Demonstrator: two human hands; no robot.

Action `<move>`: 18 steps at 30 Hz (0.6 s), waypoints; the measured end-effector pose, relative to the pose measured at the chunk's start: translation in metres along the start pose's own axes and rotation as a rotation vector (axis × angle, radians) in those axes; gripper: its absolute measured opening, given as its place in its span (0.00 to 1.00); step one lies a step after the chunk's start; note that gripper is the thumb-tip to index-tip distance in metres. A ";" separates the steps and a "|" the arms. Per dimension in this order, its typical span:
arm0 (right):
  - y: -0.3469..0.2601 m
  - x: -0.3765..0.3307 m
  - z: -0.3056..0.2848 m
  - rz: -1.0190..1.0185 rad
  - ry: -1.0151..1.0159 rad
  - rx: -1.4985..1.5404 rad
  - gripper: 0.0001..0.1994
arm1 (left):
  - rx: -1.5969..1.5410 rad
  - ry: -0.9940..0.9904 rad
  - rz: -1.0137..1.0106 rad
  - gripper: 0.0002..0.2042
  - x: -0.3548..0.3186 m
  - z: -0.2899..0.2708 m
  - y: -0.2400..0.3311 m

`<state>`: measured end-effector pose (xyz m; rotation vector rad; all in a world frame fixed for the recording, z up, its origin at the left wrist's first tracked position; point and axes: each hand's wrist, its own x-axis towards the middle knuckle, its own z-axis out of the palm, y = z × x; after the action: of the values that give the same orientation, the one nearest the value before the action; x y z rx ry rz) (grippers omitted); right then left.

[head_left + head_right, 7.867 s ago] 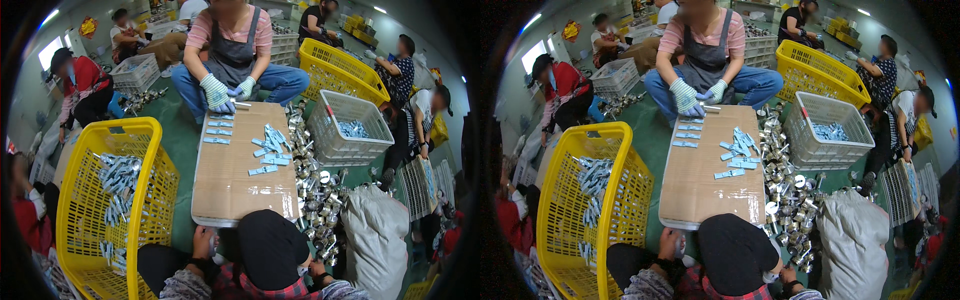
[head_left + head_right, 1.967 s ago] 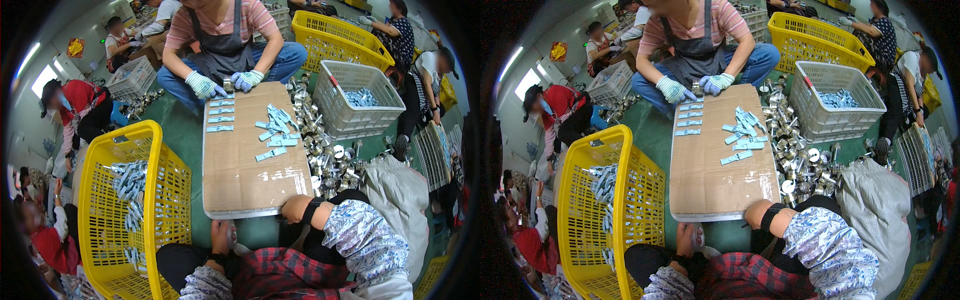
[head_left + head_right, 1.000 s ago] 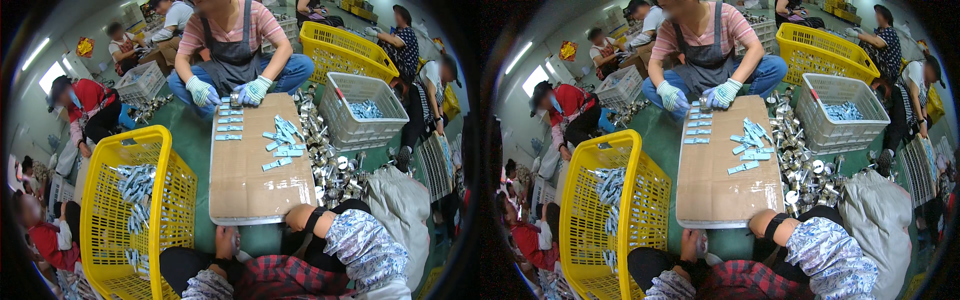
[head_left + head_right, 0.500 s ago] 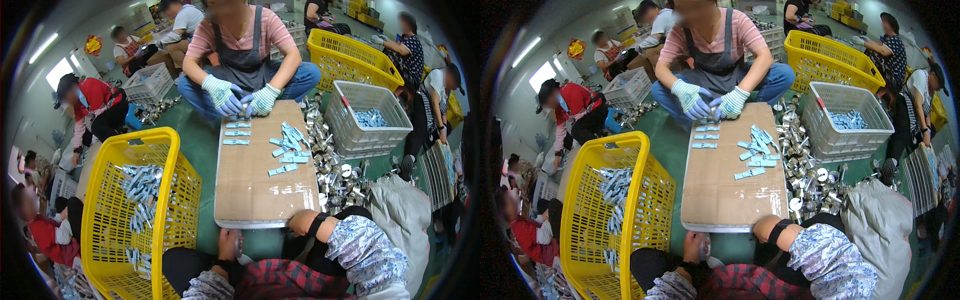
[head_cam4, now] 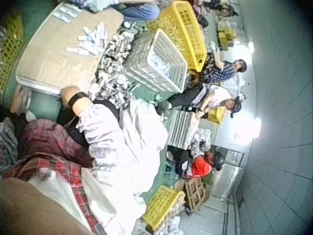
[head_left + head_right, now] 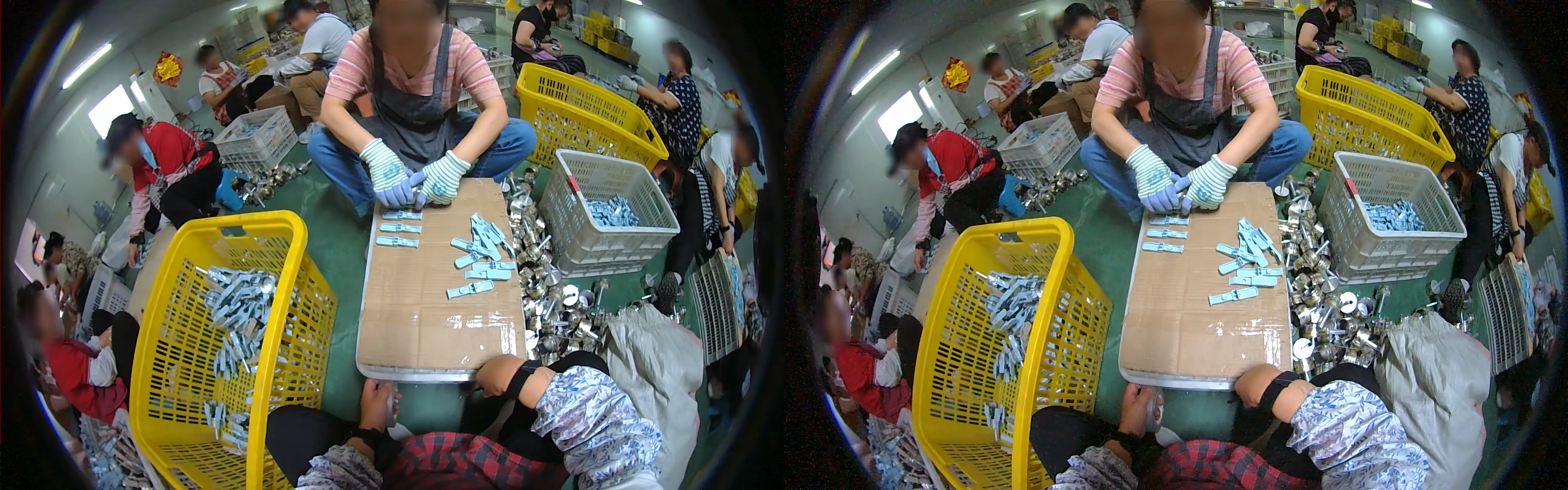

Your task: Sorting and packing small metal hardware components in a manufacturing environment.

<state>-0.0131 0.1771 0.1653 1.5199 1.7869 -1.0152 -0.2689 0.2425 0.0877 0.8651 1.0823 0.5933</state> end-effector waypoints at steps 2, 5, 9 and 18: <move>-0.001 -0.001 0.001 0.003 0.029 -0.012 0.12 | -0.006 0.021 0.014 0.10 -0.002 0.004 0.001; -0.001 -0.002 -0.001 0.006 0.000 -0.002 0.12 | 0.004 0.025 0.005 0.10 -0.003 0.002 0.001; 0.007 0.013 0.012 -0.022 0.012 -0.019 0.13 | 0.021 0.037 0.035 0.10 -0.001 0.003 -0.002; 0.002 0.003 0.003 -0.015 0.029 -0.029 0.14 | 0.016 0.048 0.029 0.12 -0.004 0.009 0.007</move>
<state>-0.0120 0.1763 0.1612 1.5127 1.8285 -0.9745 -0.2621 0.2405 0.0976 0.8848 1.1212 0.6331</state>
